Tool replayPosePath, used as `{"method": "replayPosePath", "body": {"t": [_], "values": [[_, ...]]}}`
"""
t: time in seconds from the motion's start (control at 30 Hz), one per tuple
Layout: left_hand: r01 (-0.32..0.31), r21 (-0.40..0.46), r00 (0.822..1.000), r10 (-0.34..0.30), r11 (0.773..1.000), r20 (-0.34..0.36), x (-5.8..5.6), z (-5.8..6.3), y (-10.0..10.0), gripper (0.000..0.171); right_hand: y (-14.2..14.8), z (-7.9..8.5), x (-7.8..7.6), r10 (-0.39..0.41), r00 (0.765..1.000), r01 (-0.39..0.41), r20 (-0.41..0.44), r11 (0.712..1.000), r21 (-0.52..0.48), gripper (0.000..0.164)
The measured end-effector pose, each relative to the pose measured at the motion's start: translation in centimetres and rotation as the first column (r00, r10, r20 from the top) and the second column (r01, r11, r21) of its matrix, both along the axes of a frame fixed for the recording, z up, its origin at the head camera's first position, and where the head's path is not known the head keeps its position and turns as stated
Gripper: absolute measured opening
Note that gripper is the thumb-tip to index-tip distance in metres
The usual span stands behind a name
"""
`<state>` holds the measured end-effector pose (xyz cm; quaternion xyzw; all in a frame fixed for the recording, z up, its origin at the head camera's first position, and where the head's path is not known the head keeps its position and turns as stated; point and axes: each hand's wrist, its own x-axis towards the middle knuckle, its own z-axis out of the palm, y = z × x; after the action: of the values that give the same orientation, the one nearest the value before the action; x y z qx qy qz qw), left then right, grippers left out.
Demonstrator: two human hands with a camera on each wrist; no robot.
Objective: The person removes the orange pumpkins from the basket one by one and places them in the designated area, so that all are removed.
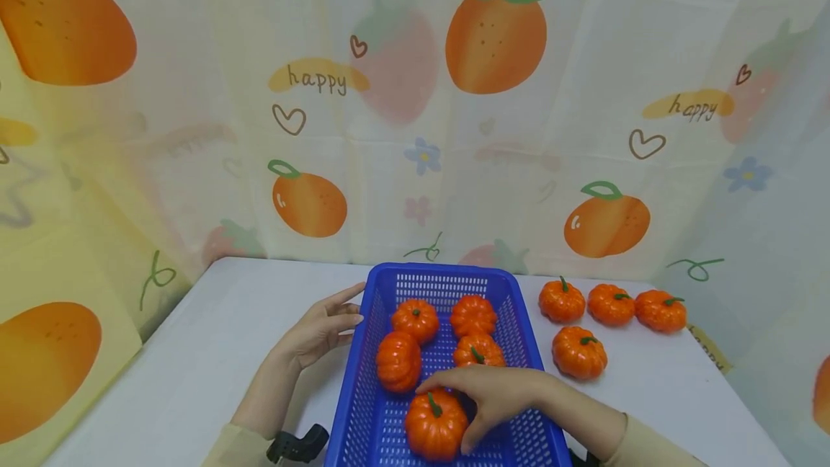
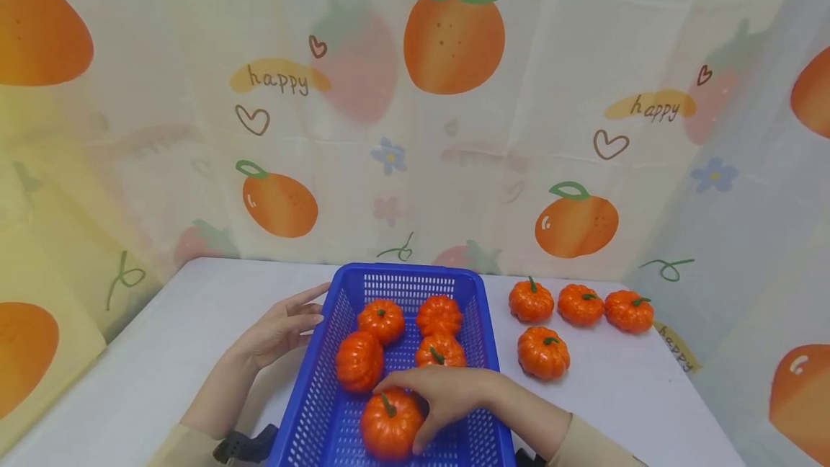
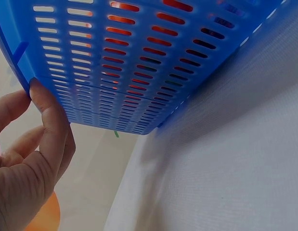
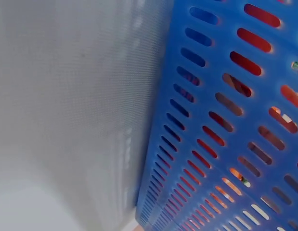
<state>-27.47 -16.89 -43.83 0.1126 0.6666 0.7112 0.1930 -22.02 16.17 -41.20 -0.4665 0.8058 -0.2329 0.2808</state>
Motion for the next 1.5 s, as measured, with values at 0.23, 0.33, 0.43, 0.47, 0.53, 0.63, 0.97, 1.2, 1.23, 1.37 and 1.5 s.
{"method": "replayPosePath", "body": {"t": [0.23, 0.33, 0.43, 0.47, 0.53, 0.63, 0.97, 1.2, 1.23, 1.37, 1.5], "values": [[0.002, -0.005, 1.0, -0.002, 1.0, 0.0, -0.1, -0.1, 0.1, 0.072, 0.0, 0.2, 0.1, 0.004, 1.0, -0.004, 0.009, 1.0, -0.009, 0.069], [-0.001, -0.007, 1.0, 0.001, 1.0, 0.003, -0.1, 0.0, 0.0, 0.071, 0.0, 0.3, 0.1, 0.001, 1.0, -0.001, 0.025, 1.0, -0.02, 0.068], [-0.002, -0.001, 1.0, 0.002, 1.0, 0.004, 0.0, 0.1, 0.0, 0.071, 0.0, 0.3, 0.1, -0.001, 0.999, 0.002, 0.044, 0.999, -0.034, 0.068], [-0.002, 0.0, 1.0, 0.002, 1.0, 0.004, 0.0, 0.1, 0.0, 0.071, 0.0, 0.3, 0.1, -0.002, 0.999, 0.004, 0.049, 0.999, -0.041, 0.068], [-0.003, 0.003, 1.0, 0.003, 1.0, 0.006, 0.0, 0.1, 0.1, 0.072, 0.1, 0.4, 0.0, -0.003, 0.999, 0.006, 0.049, 0.998, -0.059, 0.069], [-0.009, 0.004, 1.0, 0.009, 1.0, 0.012, 0.0, 0.2, 0.1, 0.072, 0.2, 0.4, 0.0, -0.016, 0.997, 0.022, 0.069, 0.995, -0.1, 0.07], [-0.003, 0.005, 1.0, 0.003, 1.0, 0.01, 0.0, 0.1, 0.1, 0.072, 0.4, 0.6, 0.0, -0.093, 0.955, 0.168, 0.283, 0.952, -0.256, 0.07], [0.001, 0.017, 1.0, -0.001, 1.0, 0.01, 0.0, 0.0, 0.0, 0.072, 0.9, 1.0, 0.0, -0.13, 0.93, 0.252, 0.344, 0.906, -0.341, 0.072], [0.002, 0.019, 1.0, -0.002, 1.0, 0.01, 0.0, 0.0, 0.0, 0.072, 1.0, 1.1, 0.0, -0.135, 0.933, 0.257, 0.333, 0.899, -0.354, 0.072], [0.003, 0.02, 1.0, -0.003, 1.0, 0.009, 0.1, 0.0, 0.0, 0.073, 1.7, 1.7, 0.0, -0.164, 0.936, 0.284, 0.311, 0.874, -0.394, 0.072], [0.001, 0.02, 1.0, -0.001, 1.0, 0.009, 0.0, 0.1, 0.1, 0.073, 2.8, 2.5, -0.4, -0.172, 0.935, 0.304, 0.309, 0.839, -0.451, 0.072]]}}
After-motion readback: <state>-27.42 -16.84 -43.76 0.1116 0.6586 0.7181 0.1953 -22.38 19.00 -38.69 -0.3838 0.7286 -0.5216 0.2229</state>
